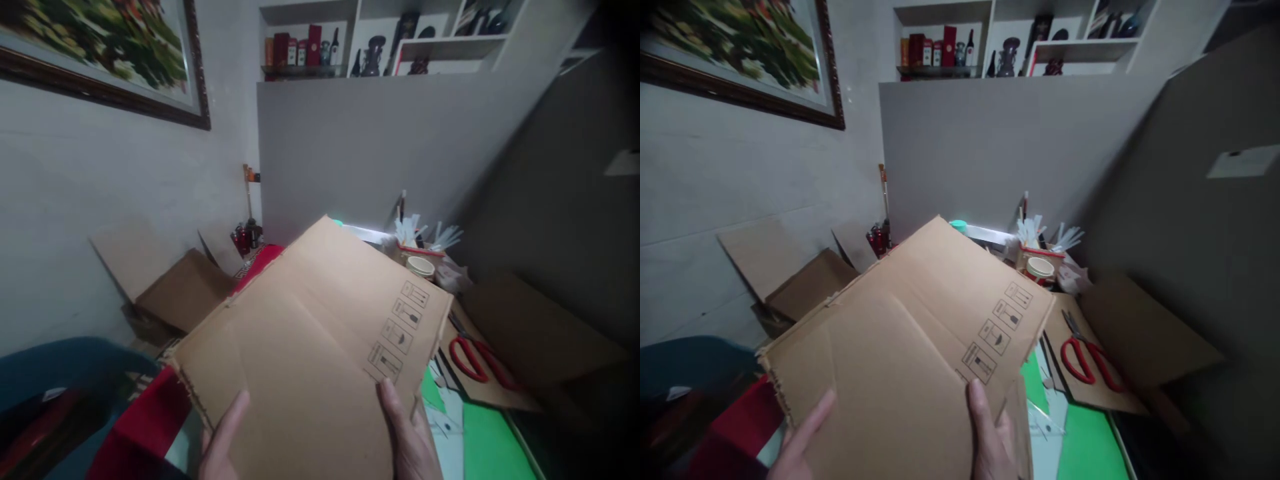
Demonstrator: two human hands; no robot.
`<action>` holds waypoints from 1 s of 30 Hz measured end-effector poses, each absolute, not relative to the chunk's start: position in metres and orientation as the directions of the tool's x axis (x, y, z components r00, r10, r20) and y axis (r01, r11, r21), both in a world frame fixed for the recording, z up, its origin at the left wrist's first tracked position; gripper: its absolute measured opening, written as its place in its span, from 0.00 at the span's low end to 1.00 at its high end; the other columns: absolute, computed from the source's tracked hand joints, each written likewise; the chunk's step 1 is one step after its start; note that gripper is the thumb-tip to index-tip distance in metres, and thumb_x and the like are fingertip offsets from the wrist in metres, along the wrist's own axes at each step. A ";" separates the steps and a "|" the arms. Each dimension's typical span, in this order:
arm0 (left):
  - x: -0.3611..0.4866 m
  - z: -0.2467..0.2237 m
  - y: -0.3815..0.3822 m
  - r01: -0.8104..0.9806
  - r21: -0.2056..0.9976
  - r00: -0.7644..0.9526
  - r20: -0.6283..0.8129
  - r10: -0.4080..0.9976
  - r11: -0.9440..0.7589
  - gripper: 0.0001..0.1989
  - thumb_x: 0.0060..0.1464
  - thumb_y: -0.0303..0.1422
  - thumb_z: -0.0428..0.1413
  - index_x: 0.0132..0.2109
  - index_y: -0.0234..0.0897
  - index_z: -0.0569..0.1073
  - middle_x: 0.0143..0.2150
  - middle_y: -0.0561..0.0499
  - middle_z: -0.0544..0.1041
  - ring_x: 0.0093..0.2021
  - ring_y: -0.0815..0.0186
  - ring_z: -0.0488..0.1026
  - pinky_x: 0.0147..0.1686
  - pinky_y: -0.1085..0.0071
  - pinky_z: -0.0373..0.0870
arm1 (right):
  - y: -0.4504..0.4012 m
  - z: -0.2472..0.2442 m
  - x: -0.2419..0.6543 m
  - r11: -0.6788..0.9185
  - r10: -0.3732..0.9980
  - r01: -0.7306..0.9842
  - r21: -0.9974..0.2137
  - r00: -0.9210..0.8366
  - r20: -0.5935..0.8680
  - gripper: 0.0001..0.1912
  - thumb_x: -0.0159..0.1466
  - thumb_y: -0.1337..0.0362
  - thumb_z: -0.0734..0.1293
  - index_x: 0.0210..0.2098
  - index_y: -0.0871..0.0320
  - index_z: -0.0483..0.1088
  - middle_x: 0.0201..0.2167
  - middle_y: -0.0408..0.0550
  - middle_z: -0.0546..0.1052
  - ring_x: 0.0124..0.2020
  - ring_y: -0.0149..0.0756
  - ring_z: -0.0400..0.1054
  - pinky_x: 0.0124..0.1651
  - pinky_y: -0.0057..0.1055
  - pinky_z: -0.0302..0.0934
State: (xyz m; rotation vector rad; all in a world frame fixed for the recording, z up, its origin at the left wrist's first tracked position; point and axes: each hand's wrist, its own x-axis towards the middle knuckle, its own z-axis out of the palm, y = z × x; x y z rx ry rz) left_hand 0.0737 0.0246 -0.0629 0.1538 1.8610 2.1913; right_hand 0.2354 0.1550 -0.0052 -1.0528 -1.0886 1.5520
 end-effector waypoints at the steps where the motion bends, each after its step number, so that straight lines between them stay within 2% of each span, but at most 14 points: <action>1: 0.071 -0.063 0.025 -0.153 0.971 -0.964 -0.105 0.246 -0.186 0.10 0.51 0.38 0.61 0.41 0.44 0.81 0.57 0.54 0.78 0.68 0.47 0.62 0.66 0.55 0.62 | 0.152 0.000 0.233 -0.180 0.969 -0.236 -0.955 -0.212 -0.131 0.37 0.65 0.45 0.66 0.69 0.53 0.59 0.48 0.51 0.82 0.47 0.52 0.77 0.49 0.49 0.72; 5: 0.060 -0.052 0.028 -0.386 0.890 -0.900 -0.305 0.312 -0.244 0.13 0.52 0.44 0.61 0.41 0.44 0.80 0.58 0.53 0.78 0.67 0.46 0.63 0.60 0.53 0.71 | 0.141 0.006 0.228 -0.168 0.974 -0.305 -0.937 -0.200 -0.110 0.39 0.67 0.46 0.64 0.72 0.54 0.51 0.54 0.52 0.79 0.52 0.52 0.75 0.48 0.47 0.74; 7: 0.060 -0.035 0.031 -0.444 0.863 -0.869 -0.348 0.351 -0.242 0.17 0.51 0.46 0.62 0.45 0.44 0.79 0.58 0.53 0.78 0.66 0.46 0.64 0.58 0.53 0.73 | 0.137 0.005 0.227 -0.191 0.975 -0.305 -0.933 -0.171 -0.143 0.41 0.67 0.46 0.64 0.73 0.54 0.48 0.58 0.52 0.76 0.55 0.53 0.73 0.49 0.47 0.74; 9: 0.064 -0.013 0.038 -0.433 0.862 -0.875 -0.332 0.352 -0.263 0.23 0.51 0.47 0.62 0.54 0.48 0.76 0.60 0.55 0.76 0.66 0.48 0.64 0.59 0.56 0.71 | 0.132 0.004 0.226 -0.215 0.974 -0.312 -0.925 -0.144 -0.177 0.44 0.66 0.46 0.65 0.73 0.53 0.44 0.62 0.51 0.73 0.59 0.53 0.70 0.51 0.47 0.73; 11: 0.071 0.010 0.047 -0.430 0.845 -0.884 -0.323 0.338 -0.318 0.30 0.51 0.45 0.64 0.61 0.59 0.69 0.62 0.61 0.74 0.66 0.52 0.64 0.63 0.58 0.66 | 0.128 0.003 0.224 -0.260 0.964 -0.335 -0.905 -0.139 -0.226 0.45 0.65 0.44 0.66 0.73 0.52 0.44 0.63 0.50 0.71 0.62 0.53 0.67 0.53 0.47 0.72; 12: 0.074 0.020 0.051 -0.412 0.843 -0.892 -0.296 0.341 -0.346 0.31 0.51 0.44 0.64 0.62 0.61 0.68 0.62 0.61 0.74 0.67 0.53 0.64 0.65 0.58 0.62 | 0.126 0.003 0.223 -0.301 0.953 -0.348 -0.888 -0.150 -0.264 0.46 0.64 0.44 0.66 0.73 0.52 0.45 0.62 0.50 0.72 0.62 0.53 0.66 0.54 0.48 0.71; 15: 0.076 0.036 0.058 -0.374 0.861 -0.904 -0.255 0.344 -0.345 0.34 0.51 0.40 0.66 0.64 0.61 0.66 0.59 0.59 0.76 0.67 0.53 0.63 0.68 0.58 0.58 | 0.123 0.003 0.221 -0.398 0.917 -0.423 -0.814 -0.222 -0.333 0.44 0.63 0.45 0.69 0.72 0.49 0.50 0.59 0.49 0.75 0.60 0.54 0.69 0.55 0.48 0.71; 18: 0.067 0.035 0.059 -0.321 0.892 -0.911 -0.200 0.360 -0.319 0.35 0.50 0.39 0.66 0.64 0.58 0.66 0.60 0.56 0.75 0.64 0.52 0.68 0.65 0.56 0.62 | 0.125 0.006 0.225 -0.408 0.909 -0.554 -0.726 -0.319 -0.268 0.44 0.62 0.51 0.71 0.72 0.46 0.50 0.55 0.48 0.79 0.57 0.53 0.71 0.56 0.48 0.68; 22: 0.059 0.035 0.055 -0.340 0.886 -0.890 -0.196 0.411 -0.314 0.33 0.50 0.37 0.67 0.63 0.56 0.69 0.60 0.53 0.76 0.61 0.53 0.71 0.63 0.57 0.66 | 0.129 0.014 0.242 -0.529 0.820 -0.589 -0.611 -0.541 -0.188 0.46 0.58 0.58 0.74 0.71 0.54 0.53 0.52 0.55 0.80 0.56 0.55 0.72 0.60 0.52 0.63; 26: 0.060 0.040 0.054 -0.446 0.847 -0.830 -0.270 0.488 -0.290 0.31 0.52 0.34 0.65 0.62 0.57 0.69 0.59 0.53 0.77 0.57 0.54 0.75 0.58 0.58 0.71 | 0.129 0.016 0.259 -0.546 0.783 -0.549 -0.632 -0.602 -0.154 0.50 0.54 0.64 0.76 0.71 0.53 0.51 0.54 0.56 0.78 0.59 0.54 0.69 0.62 0.52 0.59; 30: 0.066 0.046 0.054 -0.415 0.851 -0.846 -0.231 0.480 -0.321 0.31 0.53 0.35 0.65 0.63 0.59 0.68 0.60 0.55 0.76 0.58 0.55 0.74 0.59 0.61 0.71 | 0.128 0.004 0.261 -0.523 0.799 -0.517 -0.678 -0.575 -0.178 0.52 0.56 0.61 0.77 0.72 0.53 0.47 0.55 0.56 0.78 0.60 0.53 0.68 0.62 0.51 0.60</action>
